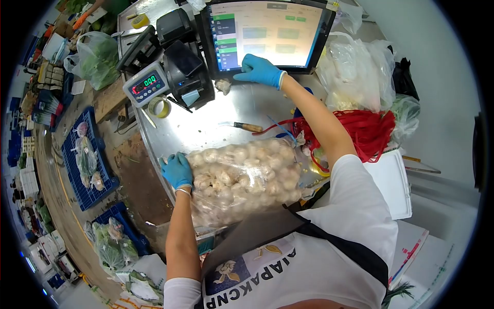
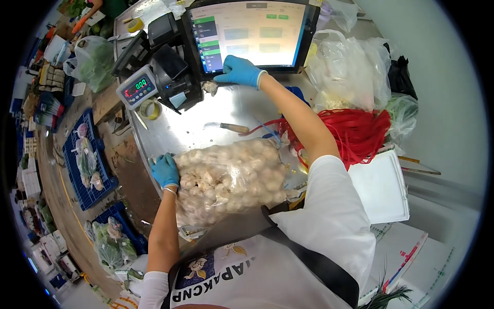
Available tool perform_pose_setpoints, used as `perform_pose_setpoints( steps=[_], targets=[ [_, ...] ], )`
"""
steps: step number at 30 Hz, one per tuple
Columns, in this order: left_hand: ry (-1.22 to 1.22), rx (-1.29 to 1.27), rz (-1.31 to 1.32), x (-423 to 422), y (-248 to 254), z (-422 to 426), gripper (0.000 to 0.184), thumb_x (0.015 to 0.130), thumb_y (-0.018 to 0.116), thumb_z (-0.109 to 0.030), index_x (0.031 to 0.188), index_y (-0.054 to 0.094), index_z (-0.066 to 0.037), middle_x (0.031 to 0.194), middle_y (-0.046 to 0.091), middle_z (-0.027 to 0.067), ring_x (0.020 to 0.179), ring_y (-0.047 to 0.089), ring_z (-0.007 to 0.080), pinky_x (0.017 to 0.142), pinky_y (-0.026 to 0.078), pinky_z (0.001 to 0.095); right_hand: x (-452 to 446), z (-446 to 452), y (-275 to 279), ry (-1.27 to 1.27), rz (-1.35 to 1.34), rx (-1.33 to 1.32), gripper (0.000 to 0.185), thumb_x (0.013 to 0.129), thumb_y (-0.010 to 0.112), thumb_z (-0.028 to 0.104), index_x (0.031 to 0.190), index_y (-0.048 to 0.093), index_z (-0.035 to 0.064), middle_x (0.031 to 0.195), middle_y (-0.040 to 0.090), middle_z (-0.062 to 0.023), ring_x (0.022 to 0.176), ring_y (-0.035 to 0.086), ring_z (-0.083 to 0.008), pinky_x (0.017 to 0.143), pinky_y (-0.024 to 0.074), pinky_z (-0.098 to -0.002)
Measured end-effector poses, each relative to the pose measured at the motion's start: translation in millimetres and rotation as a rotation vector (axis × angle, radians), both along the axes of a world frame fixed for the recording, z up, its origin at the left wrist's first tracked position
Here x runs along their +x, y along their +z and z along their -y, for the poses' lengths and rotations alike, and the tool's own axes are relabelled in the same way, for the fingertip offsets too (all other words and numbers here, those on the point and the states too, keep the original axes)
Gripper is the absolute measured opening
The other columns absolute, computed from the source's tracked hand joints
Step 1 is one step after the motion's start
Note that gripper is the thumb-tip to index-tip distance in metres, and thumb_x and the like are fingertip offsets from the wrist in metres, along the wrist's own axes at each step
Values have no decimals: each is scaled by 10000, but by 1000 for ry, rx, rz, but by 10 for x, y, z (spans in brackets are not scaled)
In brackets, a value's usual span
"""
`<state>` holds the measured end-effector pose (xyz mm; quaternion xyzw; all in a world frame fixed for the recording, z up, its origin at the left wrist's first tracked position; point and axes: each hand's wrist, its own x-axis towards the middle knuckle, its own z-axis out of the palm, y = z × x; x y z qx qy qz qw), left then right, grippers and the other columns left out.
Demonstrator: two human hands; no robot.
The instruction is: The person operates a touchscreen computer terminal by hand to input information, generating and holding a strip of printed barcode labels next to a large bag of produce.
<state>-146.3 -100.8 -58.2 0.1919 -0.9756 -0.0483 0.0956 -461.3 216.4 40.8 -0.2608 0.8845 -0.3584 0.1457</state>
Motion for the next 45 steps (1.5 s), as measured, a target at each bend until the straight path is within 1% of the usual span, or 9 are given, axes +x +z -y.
perform_pose_setpoints(
  steps=[3,4,7,13,24,28,34,37,45],
  targets=[
    [-12,19,3,-5,47,-23,414,990,398,-268,929,778,-116,1036,714,150,1029,614,401,1168,318,473,-9,-291,82,-68,74,28,483,810,787,511,851,591,71,854,615,-106,765,559,-229,767,495,-335],
    [-15,28,6,-9,62,-29,412,990,399,-267,928,778,-116,1030,715,152,1026,615,401,1167,320,475,-62,-376,47,-62,-14,-12,478,815,782,509,838,586,74,817,604,-93,745,556,-225,755,497,-333],
    [45,115,107,-9,60,-21,399,998,427,-322,962,780,-139,1171,700,138,1272,492,471,1108,338,527,-193,-546,130,-86,-82,-9,483,815,782,513,822,580,74,791,591,-82,730,546,-217,741,495,-326],
    [-22,49,59,-33,153,-67,394,986,410,-289,918,769,-140,1049,710,129,1076,603,409,1134,338,489,-349,-630,207,-90,-78,-40,503,799,798,525,785,555,85,731,548,-77,676,511,-200,686,482,-320],
    [0,58,84,-16,4,8,403,985,417,-304,920,784,-152,1066,715,127,1137,585,416,1138,333,495,-476,-592,138,-102,-99,-69,506,803,790,545,781,563,94,701,552,-64,648,519,-187,656,480,-309],
    [-3,103,102,-30,66,-6,401,987,419,-307,923,783,-153,1068,714,125,1176,563,434,1132,335,505,-649,-545,129,-147,-210,-65,512,810,778,557,778,573,89,696,577,-76,654,560,-197,661,496,-308],
    [-8,80,79,-34,87,-31,400,988,410,-295,918,773,-143,1057,713,122,1184,547,442,1132,337,504,-449,-569,116,-118,-91,-124,502,823,773,546,780,571,89,691,570,-62,644,536,-176,651,491,-307],
    [-11,39,30,-20,40,-25,402,989,408,-293,912,772,-141,1051,712,122,1165,556,432,1132,338,500,-231,-581,9,-84,-43,-58,510,820,771,552,783,562,89,722,563,-64,659,505,-169,668,482,-299],
    [-14,93,62,-32,72,-30,394,986,415,-287,916,775,-143,1031,713,125,1151,563,413,1134,338,499,-123,-472,-224,4,68,106,509,821,741,572,804,587,87,848,605,-103,742,564,-234,745,492,-337]
  ],
)
